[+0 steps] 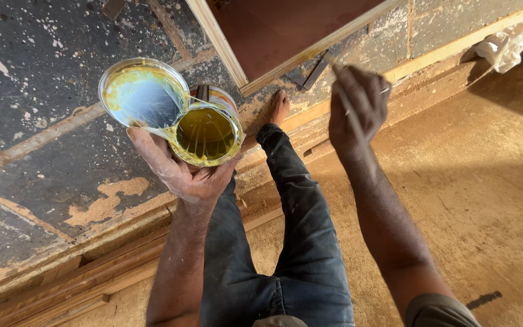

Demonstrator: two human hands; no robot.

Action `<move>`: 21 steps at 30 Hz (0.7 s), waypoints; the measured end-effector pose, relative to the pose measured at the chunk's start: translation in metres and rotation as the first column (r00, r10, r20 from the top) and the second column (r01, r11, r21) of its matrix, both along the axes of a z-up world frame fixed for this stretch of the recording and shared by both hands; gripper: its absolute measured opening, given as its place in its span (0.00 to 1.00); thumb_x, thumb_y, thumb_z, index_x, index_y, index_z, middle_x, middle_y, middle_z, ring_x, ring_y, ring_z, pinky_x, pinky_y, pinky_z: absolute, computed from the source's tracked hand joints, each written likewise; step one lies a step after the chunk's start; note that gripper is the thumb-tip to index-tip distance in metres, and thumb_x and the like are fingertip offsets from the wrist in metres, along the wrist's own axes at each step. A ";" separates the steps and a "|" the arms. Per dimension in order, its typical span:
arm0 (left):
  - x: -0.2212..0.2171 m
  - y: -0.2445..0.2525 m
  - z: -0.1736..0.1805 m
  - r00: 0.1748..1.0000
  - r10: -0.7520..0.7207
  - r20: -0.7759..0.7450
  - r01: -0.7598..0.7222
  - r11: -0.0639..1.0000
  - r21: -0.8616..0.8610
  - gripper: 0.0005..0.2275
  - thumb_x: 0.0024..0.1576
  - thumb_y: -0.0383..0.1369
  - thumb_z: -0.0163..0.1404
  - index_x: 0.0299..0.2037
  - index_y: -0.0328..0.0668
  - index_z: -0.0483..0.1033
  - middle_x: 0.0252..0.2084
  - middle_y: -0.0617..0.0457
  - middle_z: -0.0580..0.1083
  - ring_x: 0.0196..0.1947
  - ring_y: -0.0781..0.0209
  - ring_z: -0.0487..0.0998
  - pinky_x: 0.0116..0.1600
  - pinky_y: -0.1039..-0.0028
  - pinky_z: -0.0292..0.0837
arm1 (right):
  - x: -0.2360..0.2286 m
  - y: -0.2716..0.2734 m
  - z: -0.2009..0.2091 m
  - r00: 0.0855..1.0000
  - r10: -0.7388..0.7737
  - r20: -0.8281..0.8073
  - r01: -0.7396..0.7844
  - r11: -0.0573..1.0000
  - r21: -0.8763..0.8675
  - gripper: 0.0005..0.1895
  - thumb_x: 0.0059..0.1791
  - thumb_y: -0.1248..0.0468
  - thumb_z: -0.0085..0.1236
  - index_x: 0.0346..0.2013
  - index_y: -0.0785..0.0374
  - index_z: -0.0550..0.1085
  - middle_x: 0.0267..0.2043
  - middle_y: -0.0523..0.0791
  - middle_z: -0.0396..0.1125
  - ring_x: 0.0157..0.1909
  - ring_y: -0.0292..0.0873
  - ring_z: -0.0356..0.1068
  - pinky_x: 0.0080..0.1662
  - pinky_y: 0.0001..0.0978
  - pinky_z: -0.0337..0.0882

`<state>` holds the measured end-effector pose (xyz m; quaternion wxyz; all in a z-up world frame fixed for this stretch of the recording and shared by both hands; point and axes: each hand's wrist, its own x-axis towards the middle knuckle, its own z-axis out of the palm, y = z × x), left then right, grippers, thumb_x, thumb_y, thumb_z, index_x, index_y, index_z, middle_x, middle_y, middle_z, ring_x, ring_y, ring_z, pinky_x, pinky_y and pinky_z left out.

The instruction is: The person applies adhesive from a can to the edges of wooden boards using a thin stick.

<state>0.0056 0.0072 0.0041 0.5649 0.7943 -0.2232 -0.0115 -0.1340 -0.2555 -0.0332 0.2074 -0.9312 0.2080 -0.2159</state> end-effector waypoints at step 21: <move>0.001 0.007 -0.005 1.000 0.008 -0.009 -0.008 0.999 -0.037 0.60 0.49 0.32 0.73 0.77 0.46 0.27 0.76 0.36 0.47 0.73 0.45 0.59 0.76 0.58 0.66 | 0.015 0.049 -0.007 0.982 -0.159 0.104 0.091 0.871 0.482 0.10 0.57 0.68 0.59 0.52 0.55 0.79 0.52 0.47 0.75 0.51 0.39 0.76 0.46 0.29 0.79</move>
